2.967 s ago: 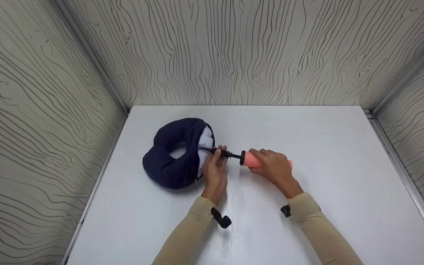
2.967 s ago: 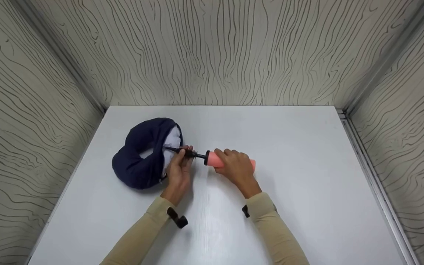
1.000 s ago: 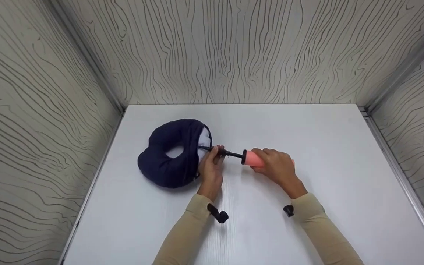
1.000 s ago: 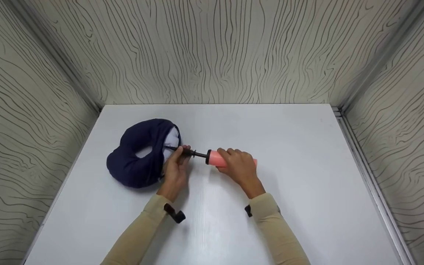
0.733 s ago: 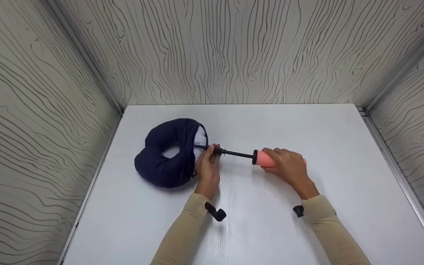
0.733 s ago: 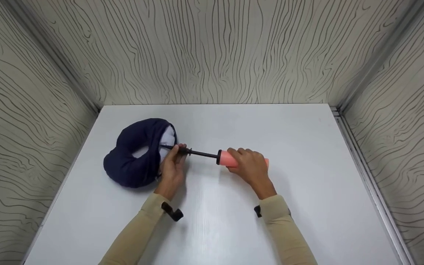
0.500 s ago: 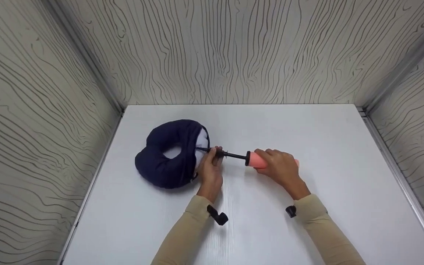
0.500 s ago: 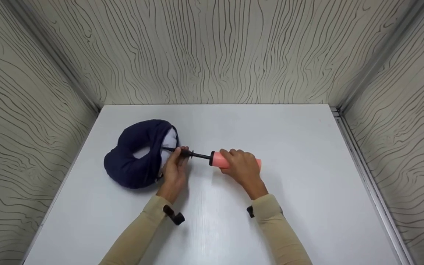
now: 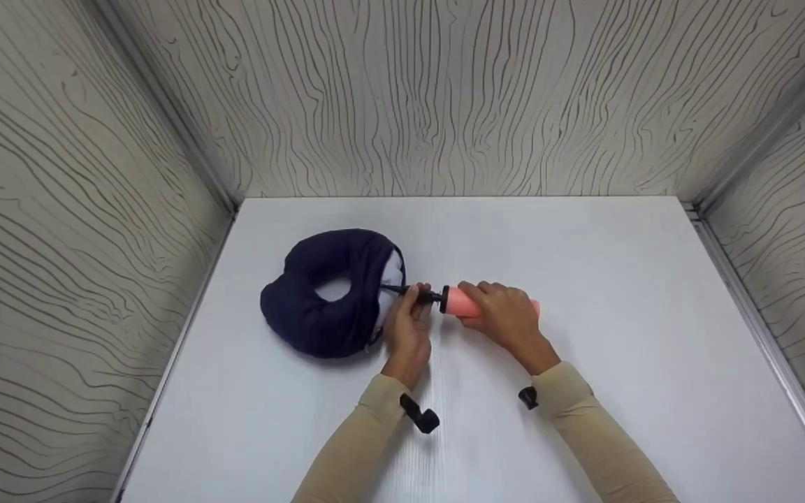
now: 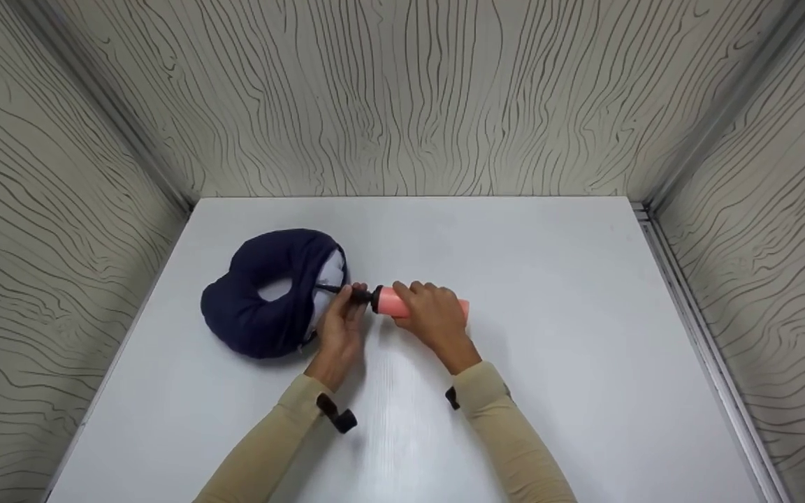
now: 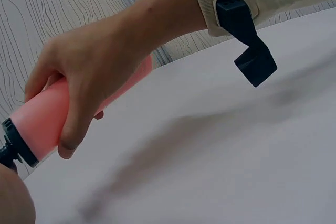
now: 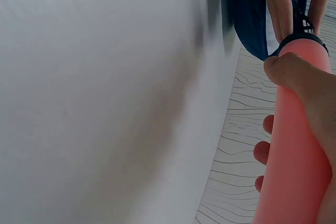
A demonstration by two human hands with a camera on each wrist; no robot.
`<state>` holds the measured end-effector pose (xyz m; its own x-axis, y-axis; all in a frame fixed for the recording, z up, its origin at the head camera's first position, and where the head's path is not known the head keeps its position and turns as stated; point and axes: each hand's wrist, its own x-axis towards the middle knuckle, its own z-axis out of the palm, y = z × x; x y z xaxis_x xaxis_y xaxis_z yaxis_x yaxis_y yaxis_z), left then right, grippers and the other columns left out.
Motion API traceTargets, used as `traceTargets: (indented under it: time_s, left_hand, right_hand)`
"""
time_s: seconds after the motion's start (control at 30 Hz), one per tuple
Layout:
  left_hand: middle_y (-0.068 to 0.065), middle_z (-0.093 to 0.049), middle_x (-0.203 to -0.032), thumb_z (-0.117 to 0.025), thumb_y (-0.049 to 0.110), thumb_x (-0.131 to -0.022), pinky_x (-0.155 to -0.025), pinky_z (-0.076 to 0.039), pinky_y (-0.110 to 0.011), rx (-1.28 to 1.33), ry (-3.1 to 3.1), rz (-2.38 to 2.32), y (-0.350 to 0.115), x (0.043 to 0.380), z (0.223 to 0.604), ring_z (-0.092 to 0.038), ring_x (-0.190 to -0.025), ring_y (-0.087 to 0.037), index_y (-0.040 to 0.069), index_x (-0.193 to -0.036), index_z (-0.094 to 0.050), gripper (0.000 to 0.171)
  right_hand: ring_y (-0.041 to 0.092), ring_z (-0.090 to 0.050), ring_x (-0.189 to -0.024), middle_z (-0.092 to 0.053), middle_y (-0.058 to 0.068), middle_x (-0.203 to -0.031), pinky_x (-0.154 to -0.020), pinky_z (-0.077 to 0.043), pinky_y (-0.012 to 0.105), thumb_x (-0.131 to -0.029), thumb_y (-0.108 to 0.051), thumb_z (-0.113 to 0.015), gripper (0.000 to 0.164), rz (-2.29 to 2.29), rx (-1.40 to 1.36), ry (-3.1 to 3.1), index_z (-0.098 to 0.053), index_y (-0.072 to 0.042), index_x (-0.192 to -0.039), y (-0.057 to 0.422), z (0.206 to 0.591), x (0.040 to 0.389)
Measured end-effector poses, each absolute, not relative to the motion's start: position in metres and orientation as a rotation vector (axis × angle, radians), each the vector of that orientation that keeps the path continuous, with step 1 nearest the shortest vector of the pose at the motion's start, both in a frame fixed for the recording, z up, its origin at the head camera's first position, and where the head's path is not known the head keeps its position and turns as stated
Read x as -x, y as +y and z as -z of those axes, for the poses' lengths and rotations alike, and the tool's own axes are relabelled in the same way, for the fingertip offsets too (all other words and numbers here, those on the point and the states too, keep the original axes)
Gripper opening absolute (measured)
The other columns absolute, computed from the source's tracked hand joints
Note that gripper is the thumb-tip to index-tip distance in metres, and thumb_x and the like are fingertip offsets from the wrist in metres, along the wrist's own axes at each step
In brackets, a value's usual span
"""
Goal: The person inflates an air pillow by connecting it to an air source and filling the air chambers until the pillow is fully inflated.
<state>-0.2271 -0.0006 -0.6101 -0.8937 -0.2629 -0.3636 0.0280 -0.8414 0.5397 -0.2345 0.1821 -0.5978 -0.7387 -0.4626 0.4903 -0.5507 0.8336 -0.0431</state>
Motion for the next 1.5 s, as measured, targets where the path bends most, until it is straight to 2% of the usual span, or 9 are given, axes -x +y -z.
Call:
traceTargets:
  time_s: [0.2, 0.37, 0.63, 0.93, 1.17, 1.27, 1.5]
  left_hand:
    - [-0.008, -0.076, -0.091, -0.066, -0.002, -0.101, -0.102, -0.062, -0.038, -0.667, -0.81, 2.784, -0.007, 0.231, 0.605, -0.077, -0.094, -0.019, 0.001, -0.095, -0.071, 0.008]
    - [-0.006, -0.076, -0.091, -0.065, 0.0, -0.102, -0.107, -0.059, -0.04, -0.65, -0.825, 2.797, -0.013, 0.233, 0.604, -0.076, -0.095, -0.018, 0.003, -0.093, -0.072, 0.012]
    - [-0.005, -0.077, -0.092, -0.066, 0.002, -0.103, -0.11, -0.057, -0.04, -0.65, -0.806, 2.781, -0.017, 0.233, 0.603, -0.076, -0.096, -0.017, 0.004, -0.095, -0.073, 0.012]
    - [-0.005, -0.076, -0.098, -0.064, 0.004, -0.105, -0.115, -0.053, -0.041, -0.653, -0.844, 2.776, -0.002, 0.224, 0.609, -0.075, -0.1, -0.015, 0.002, -0.105, -0.066, 0.003]
    - [-0.004, -0.077, -0.094, -0.066, 0.006, -0.104, -0.101, -0.06, -0.033, -0.666, -0.838, 2.768, 0.002, 0.224, 0.612, -0.075, -0.096, -0.014, 0.005, -0.1, -0.069, 0.005]
    - [-0.005, -0.077, -0.094, -0.066, 0.005, -0.104, -0.099, -0.061, -0.032, -0.69, -0.87, 2.771, 0.002, 0.225, 0.61, -0.075, -0.096, -0.015, 0.003, -0.102, -0.069, 0.004]
    - [-0.007, -0.077, -0.095, -0.066, 0.003, -0.103, -0.104, -0.06, -0.036, -0.641, -0.859, 2.748, -0.005, 0.229, 0.603, -0.076, -0.098, -0.017, 0.002, -0.099, -0.073, 0.008]
  right_hand:
    - [0.029, -0.076, -0.079, -0.079, 0.01, -0.096, -0.062, -0.063, 0.046, -0.077, -0.041, -0.097, 0.06, -0.302, -0.736, -2.559, -0.073, -0.017, -0.126, 0.198, 0.596, 0.231]
    - [0.03, -0.078, -0.085, -0.081, 0.011, -0.103, -0.067, -0.065, 0.047, -0.077, -0.04, -0.097, 0.061, -0.315, -0.723, -2.601, -0.073, -0.019, -0.129, 0.216, 0.595, 0.228]
    - [0.03, -0.078, -0.085, -0.081, 0.01, -0.102, -0.068, -0.065, 0.048, -0.075, -0.038, -0.099, 0.059, -0.34, -0.665, -2.615, -0.075, -0.02, -0.125, 0.236, 0.595, 0.222]
    - [0.029, -0.076, -0.08, -0.079, 0.01, -0.098, -0.064, -0.064, 0.045, -0.074, -0.037, -0.099, 0.062, -0.271, -0.715, -2.579, -0.075, -0.016, -0.127, 0.204, 0.596, 0.224]
    - [0.028, -0.073, -0.075, -0.078, 0.009, -0.094, -0.059, -0.061, 0.044, -0.075, -0.039, -0.098, 0.06, -0.242, -0.727, -2.548, -0.074, -0.016, -0.126, 0.18, 0.599, 0.232]
    - [0.027, -0.074, -0.075, -0.078, 0.009, -0.094, -0.059, -0.061, 0.044, -0.075, -0.041, -0.097, 0.061, -0.26, -0.731, -2.554, -0.074, -0.015, -0.126, 0.179, 0.599, 0.232]
    - [0.027, -0.076, -0.079, -0.08, 0.009, -0.098, -0.064, -0.064, 0.046, -0.079, -0.042, -0.095, 0.058, -0.344, -0.702, -2.59, -0.074, -0.018, -0.126, 0.191, 0.594, 0.23]
